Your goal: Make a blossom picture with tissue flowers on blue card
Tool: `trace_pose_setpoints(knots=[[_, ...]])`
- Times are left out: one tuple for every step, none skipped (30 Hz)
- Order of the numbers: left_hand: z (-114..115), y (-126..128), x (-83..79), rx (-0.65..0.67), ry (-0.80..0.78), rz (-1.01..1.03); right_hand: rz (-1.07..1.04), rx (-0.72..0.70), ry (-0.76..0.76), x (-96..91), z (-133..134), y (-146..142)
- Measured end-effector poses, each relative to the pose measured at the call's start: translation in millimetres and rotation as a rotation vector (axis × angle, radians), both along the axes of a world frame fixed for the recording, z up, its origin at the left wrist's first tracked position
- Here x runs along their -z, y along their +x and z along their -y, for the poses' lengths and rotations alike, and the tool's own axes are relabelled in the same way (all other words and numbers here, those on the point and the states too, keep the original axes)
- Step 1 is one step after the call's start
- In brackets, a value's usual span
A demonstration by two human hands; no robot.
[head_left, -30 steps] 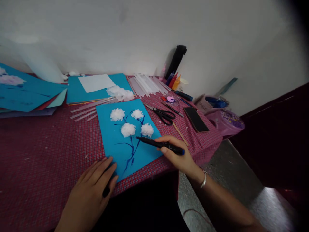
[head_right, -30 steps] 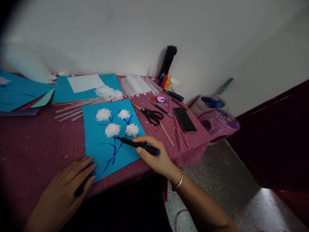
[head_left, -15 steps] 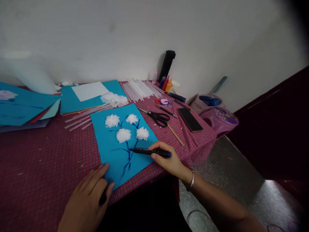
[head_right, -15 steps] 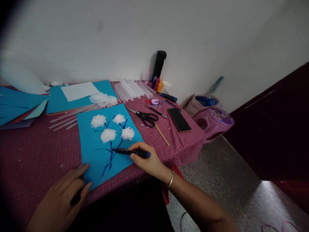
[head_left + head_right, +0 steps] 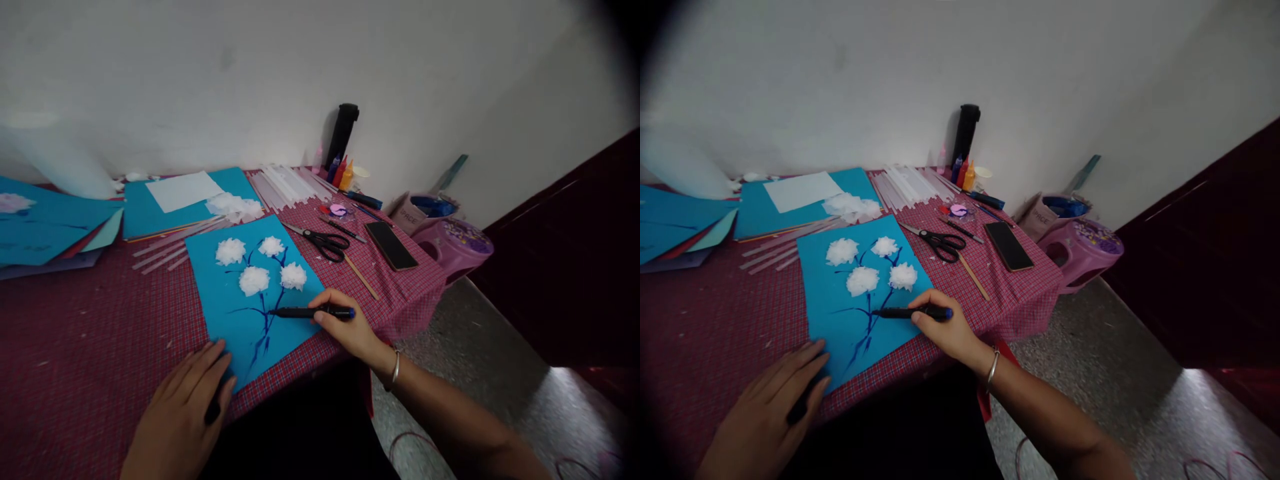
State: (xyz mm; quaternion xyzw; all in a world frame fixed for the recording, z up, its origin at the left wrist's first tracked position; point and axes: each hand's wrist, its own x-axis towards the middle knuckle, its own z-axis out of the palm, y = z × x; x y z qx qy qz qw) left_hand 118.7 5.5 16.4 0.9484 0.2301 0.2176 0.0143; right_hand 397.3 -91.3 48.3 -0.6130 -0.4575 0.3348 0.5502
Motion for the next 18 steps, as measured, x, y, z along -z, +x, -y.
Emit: trace_pose_setpoints(knots=[[0.0, -0.6, 0.8, -0.002, -0.001, -0.001, 0.000, 0.004, -0.001, 0.1, -0.1, -0.2], [0.0, -1.3, 1.7, -0.003, -0.003, 0.000, 0.000, 0.011, -0.002, 0.3, -0.2, -0.4], [-0.1, -2.0, 2.6, -0.001, -0.004, 0.000, -0.001, 0.023, -0.001, 0.7, -0.5, -0.7], [-0.3, -2.5, 3.4, 0.001, -0.007, 0.000, -0.007, 0.042, 0.006, 1.2, -0.8, -1.1], [-0.5, -2.9, 4.0, 0.003, -0.008, 0.000, -0.016, 0.067, 0.015, 1.9, -1.2, -1.4], [-0.8, -3.0, 4.4, 0.006, -0.009, -0.003, -0.025, 0.097, 0.026, 2.8, -1.6, -1.7], [-1.0, -3.0, 4.6, 0.009, -0.009, -0.008, -0.034, 0.129, 0.039, 3.8, -2.0, -1.9], [-1.2, -2.8, 4.7, 0.011, -0.008, -0.007, -0.038, 0.155, 0.049, 4.9, -2.4, -2.1], [-1.2, -2.5, 4.6, 0.007, -0.010, -0.005, -0.039, 0.172, 0.053, 6.1, -2.6, -2.1], [-1.2, -2.2, 4.5, 0.002, -0.011, -0.002, -0.037, 0.175, 0.054, 7.3, -2.7, -2.1], [-1.1, -1.9, 4.4, 0.000, -0.012, 0.001, -0.034, 0.168, 0.055, 8.4, -2.7, -2.1], [-1.0, -1.8, 4.3, 0.000, -0.012, 0.005, -0.034, 0.155, 0.057, 9.2, -2.6, -2.2], [-0.9, -1.7, 4.2, 0.001, -0.010, 0.008, -0.034, 0.139, 0.058, 9.7, -2.3, -2.3], [-0.9, -1.8, 4.2, 0.005, -0.005, 0.005, -0.033, 0.124, 0.058, 9.7, -2.0, -2.6], [-0.8, -1.9, 4.1, 0.008, 0.002, 0.001, -0.029, 0.111, 0.057, 9.3, -1.7, -2.9], [-0.8, -1.9, 4.0, 0.010, 0.009, -0.004, -0.021, 0.099, 0.054, 8.5, -1.3, -3.4], [-0.8, -1.9, 3.8, 0.009, 0.014, -0.012, -0.011, 0.086, 0.048, 7.5, -1.0, -3.8], [-0.8, -1.7, 3.4, 0.009, 0.017, -0.020, 0.001, 0.073, 0.043, 6.4, -0.7, -4.2]])
